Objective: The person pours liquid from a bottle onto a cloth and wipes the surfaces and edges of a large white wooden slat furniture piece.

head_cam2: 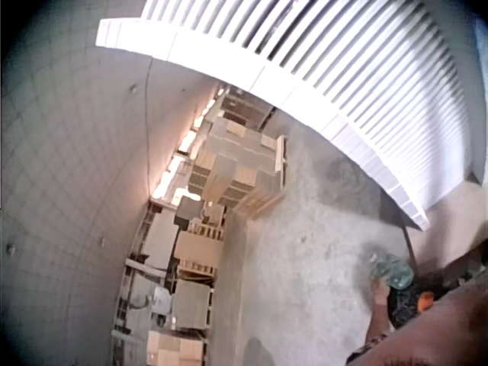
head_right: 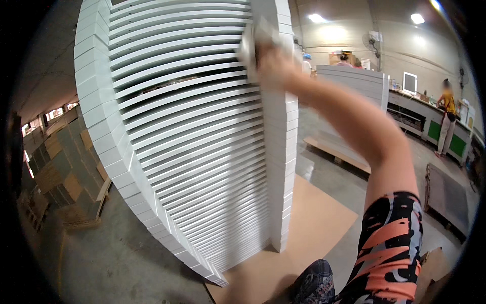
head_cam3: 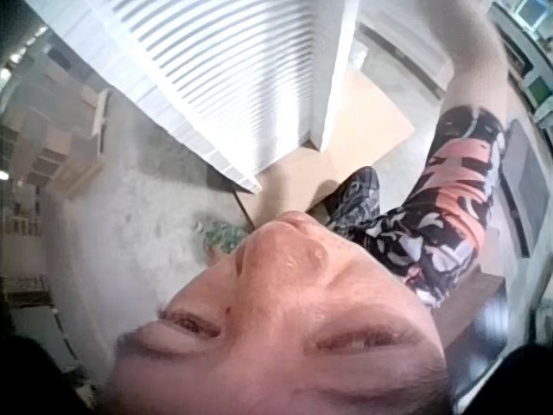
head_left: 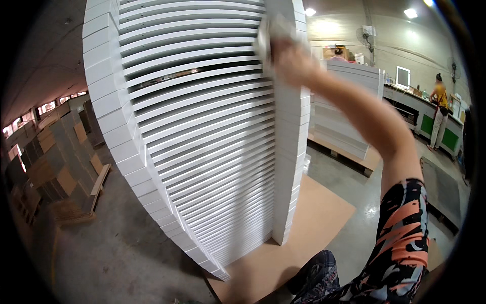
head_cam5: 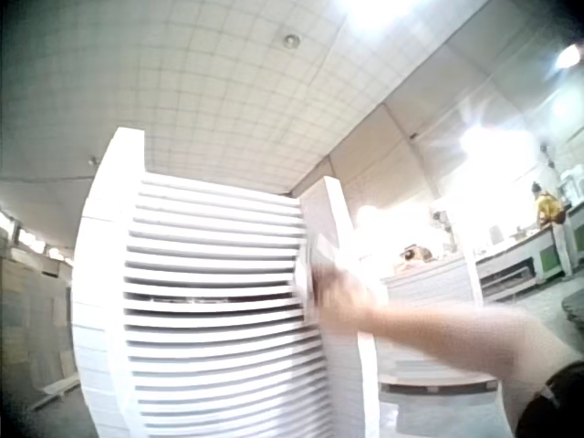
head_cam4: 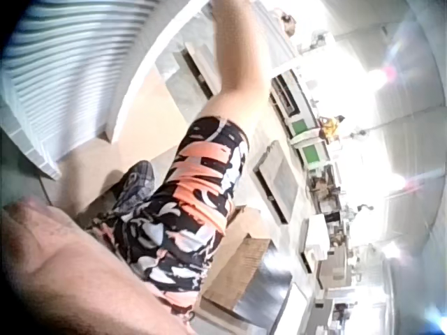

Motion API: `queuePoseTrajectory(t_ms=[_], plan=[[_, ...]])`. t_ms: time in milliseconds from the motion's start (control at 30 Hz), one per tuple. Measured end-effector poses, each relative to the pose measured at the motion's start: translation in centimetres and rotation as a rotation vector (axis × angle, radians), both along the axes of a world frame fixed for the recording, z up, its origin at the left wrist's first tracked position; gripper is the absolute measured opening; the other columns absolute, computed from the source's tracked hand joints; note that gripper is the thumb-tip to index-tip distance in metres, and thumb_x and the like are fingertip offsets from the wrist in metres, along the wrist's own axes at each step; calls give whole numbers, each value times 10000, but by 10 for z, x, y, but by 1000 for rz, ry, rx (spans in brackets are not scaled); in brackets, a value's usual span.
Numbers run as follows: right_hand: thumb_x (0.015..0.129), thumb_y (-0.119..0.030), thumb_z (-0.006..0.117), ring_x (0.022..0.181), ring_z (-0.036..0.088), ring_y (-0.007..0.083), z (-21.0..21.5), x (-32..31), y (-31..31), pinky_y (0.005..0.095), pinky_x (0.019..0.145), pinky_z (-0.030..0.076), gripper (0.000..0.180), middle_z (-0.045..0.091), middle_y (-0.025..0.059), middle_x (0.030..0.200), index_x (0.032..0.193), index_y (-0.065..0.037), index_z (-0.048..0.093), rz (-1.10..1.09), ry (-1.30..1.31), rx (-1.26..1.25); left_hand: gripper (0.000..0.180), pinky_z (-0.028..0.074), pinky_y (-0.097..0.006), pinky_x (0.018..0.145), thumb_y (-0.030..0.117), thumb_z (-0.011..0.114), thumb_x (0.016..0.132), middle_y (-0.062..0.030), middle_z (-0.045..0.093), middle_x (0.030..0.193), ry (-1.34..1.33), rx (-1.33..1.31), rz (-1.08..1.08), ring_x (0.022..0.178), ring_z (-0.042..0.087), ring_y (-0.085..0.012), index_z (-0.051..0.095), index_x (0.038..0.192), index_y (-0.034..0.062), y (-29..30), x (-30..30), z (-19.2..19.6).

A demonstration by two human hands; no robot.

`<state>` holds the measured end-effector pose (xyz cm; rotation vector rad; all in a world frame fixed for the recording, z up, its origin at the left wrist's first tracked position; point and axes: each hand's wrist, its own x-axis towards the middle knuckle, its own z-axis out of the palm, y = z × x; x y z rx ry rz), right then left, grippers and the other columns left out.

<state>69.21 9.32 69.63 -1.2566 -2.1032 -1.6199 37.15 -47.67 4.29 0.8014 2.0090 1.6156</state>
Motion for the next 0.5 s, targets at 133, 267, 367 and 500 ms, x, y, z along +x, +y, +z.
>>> queuePoseTrajectory(t_ms=[133, 267, 367, 500], plan=[[932, -197, 426, 1363, 428, 328, -159, 41, -10, 463, 1159, 264, 494, 502, 231, 1405, 1330, 82, 514, 178, -437, -56, 367, 520, -412, 912, -6, 602, 865, -106, 669, 1151, 35, -38, -28, 1026, 626, -269, 592, 1230, 27, 16, 2, -6], [873, -229, 505, 1298, 500, 289, -66, 23, -3, 416, 1115, 330, 469, 568, 178, 1345, 1241, 49, 588, 95, -37, -152, 351, 517, -412, 914, 2, 598, 870, -107, 669, 1149, 18, -59, 19, 1033, 621, -273, 603, 1219, 28, 9, 4, 3], [853, -252, 514, 1256, 531, 283, 54, 21, 10, 411, 1074, 383, 494, 574, 167, 1337, 1260, 17, 591, 114, -143, 424, 339, 515, -411, 916, 9, 594, 874, -107, 669, 1146, -16, -66, 25, 1038, 617, -275, 611, 1211, 29, 13, 6, 4], [879, -241, 485, 1372, 409, 267, 166, 8, -4, 422, 1130, 269, 510, 522, 140, 1417, 1329, -14, 564, -17, 184, 191, 324, 512, -411, 919, 17, 590, 879, -108, 670, 1144, -106, -58, 56, 1045, 613, -278, 621, 1201, 31, 18, 7, -2]])
